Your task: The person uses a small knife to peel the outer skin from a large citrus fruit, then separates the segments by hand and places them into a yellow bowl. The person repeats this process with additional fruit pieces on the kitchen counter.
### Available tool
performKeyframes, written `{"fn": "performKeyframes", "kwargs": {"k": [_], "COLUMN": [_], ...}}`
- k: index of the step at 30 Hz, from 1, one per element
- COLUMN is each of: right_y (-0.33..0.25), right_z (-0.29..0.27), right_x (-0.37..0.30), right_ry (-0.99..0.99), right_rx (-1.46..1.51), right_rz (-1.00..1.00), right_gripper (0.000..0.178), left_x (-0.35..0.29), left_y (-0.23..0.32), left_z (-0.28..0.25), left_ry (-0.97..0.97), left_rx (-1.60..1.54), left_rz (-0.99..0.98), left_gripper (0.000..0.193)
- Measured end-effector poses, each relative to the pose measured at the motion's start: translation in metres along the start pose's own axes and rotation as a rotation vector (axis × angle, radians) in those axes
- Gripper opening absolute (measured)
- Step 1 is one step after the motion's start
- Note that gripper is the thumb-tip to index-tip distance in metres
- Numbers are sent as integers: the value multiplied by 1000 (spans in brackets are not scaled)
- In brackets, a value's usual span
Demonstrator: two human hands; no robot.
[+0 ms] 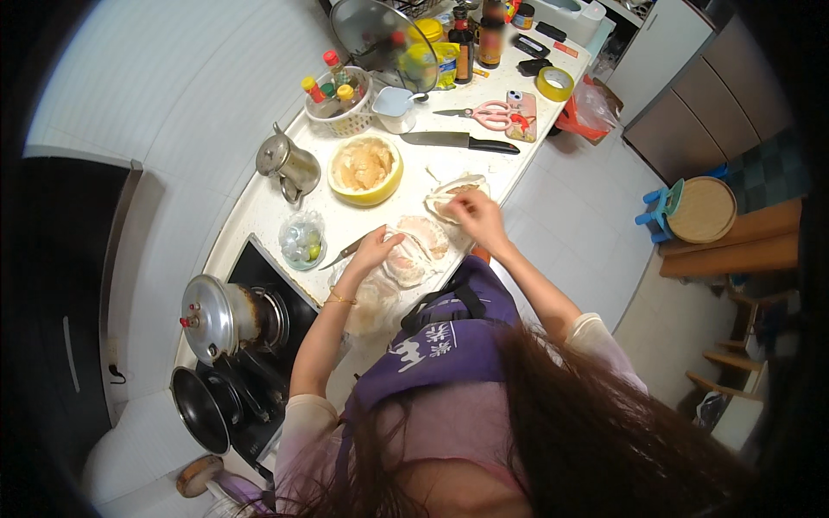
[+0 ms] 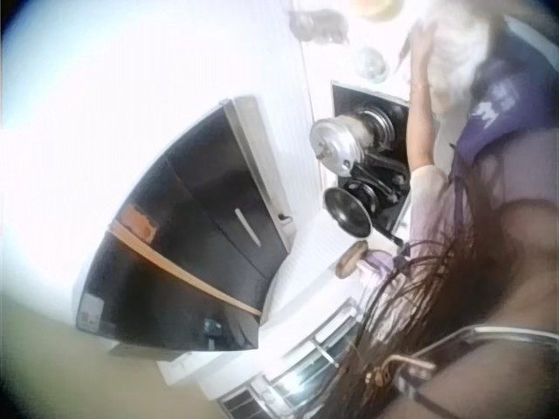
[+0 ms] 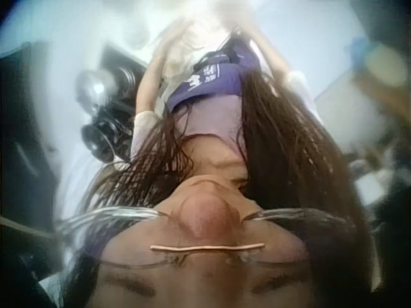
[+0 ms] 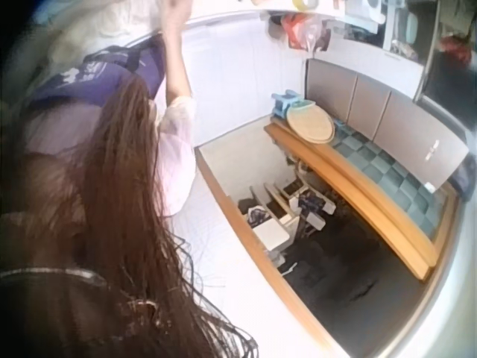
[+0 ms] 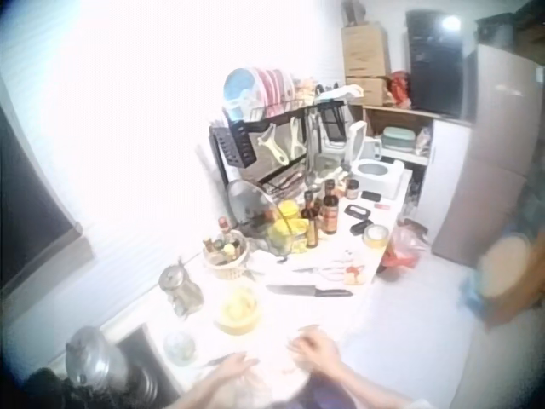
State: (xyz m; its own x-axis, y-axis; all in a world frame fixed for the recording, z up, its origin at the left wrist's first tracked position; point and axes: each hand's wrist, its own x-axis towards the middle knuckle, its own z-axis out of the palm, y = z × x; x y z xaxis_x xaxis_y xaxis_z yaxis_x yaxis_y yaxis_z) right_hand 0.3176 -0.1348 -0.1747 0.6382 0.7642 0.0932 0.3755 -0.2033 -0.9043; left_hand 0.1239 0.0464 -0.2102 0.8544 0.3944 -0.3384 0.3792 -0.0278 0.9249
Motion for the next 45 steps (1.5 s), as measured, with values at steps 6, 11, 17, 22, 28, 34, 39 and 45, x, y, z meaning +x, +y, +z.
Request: {"fn": "performKeyframes", "kwargs": {"k": [6,11,17,22,28,34,39,45], "right_y": [46,49,44,17,7,-2,-16,-26], "right_z": [-15,12,5,-26,-59,-74,-75,-78], "right_x": [0,21,31,40,64,76,82,85], "right_ry": [343,225,214,193,49,-168,-297,-427], "right_rx": [-189,-90,119,-79,-85,13,-11,-52], "right_rz": [327,555,223,-101,-365,-458,-512,-525], "right_gripper": [65,74,55,53,53,53,52,52], "left_x": [-1,16,84,105,104,83,74,56], "left_y": [19,64,82,141,155,164,154,165], "left_z": [9,30,47,52,50,54,49,62], "left_ry": [276,375,220,-22,-147,-248,-254,-167], "left_rx": [580,703,370,75,-339,-669,-681,-591], "left_rz": [77,460,289,-417,-422,-370,-340,-217], "left_gripper": [58,49,44,58,47,43,43,45]}}
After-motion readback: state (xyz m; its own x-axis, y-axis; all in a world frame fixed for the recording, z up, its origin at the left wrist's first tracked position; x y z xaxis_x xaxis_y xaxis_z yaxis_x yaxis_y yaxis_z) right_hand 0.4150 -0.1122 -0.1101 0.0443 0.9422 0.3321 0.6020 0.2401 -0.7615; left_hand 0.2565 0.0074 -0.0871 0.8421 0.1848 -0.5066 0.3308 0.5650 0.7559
